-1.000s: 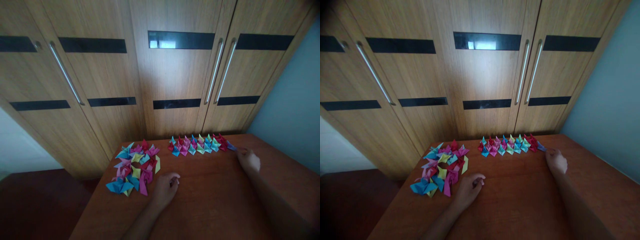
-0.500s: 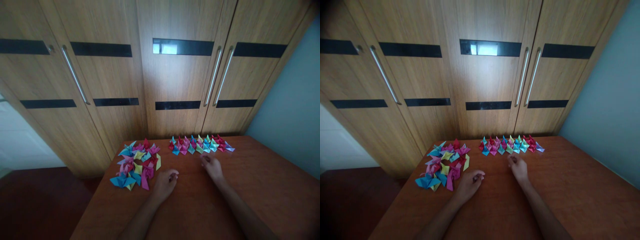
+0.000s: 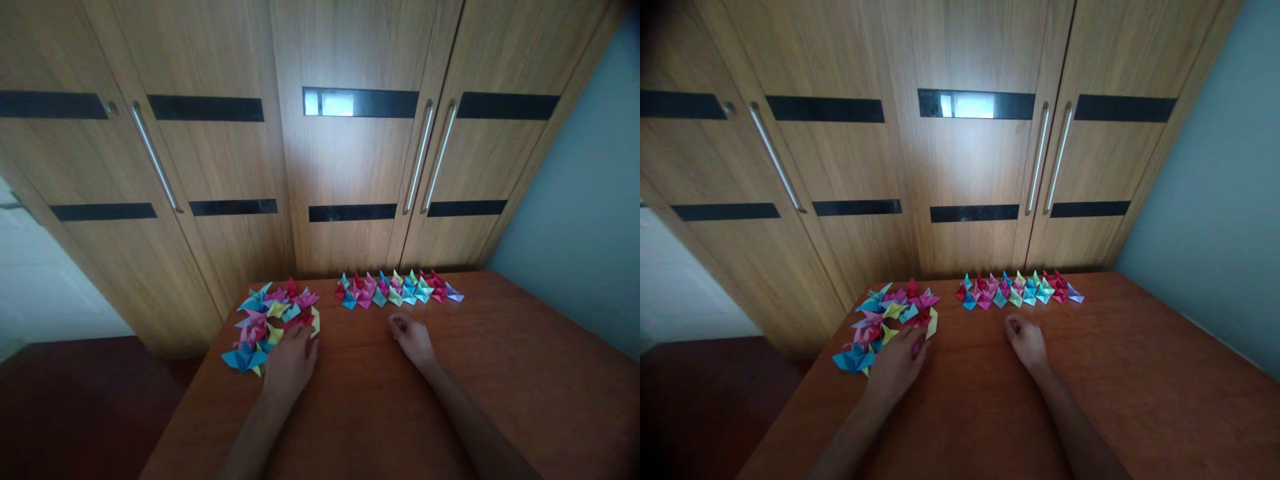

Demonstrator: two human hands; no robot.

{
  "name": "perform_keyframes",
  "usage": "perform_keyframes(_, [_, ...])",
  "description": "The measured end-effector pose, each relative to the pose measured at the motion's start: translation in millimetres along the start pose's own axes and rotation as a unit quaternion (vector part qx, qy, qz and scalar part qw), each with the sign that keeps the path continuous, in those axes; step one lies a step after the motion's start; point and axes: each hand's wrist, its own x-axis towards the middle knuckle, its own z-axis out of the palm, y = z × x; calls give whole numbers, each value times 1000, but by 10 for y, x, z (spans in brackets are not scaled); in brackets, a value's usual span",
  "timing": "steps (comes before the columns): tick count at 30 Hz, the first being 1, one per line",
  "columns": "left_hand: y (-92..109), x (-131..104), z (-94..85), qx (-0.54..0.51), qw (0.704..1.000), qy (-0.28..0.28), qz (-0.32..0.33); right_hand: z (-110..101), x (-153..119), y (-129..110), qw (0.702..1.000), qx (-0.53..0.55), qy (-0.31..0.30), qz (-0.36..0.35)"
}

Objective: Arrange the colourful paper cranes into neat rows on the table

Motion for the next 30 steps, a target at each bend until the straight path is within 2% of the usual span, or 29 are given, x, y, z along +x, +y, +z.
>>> perform_keyframes(2, [-90,-52,-85,55,998,-6,-32,-1,-1,-1,1000,0,-1,1])
perform_keyframes(5, [-175,-121,-114,100,994,-20,-46,-4,-1,-2,1000,3,-9,0])
perform_keyframes(10, [-199,-149,-61,132,990,-36,-33,-3,0,0,1000,8,-14,4])
perform_keyframes(19, [-222,-142,-23,142,990,-14,-11,-16,-16,-27,1000,7,-14,1])
perform_keyframes(25, [-282,-141,-12,88,996,1,-11,-24,-18,-35,1000,12,-23,6])
perform_keyframes(30, [-349,-85,7,-47,994,93,37,-14,-13,-44,1000,16,-22,2])
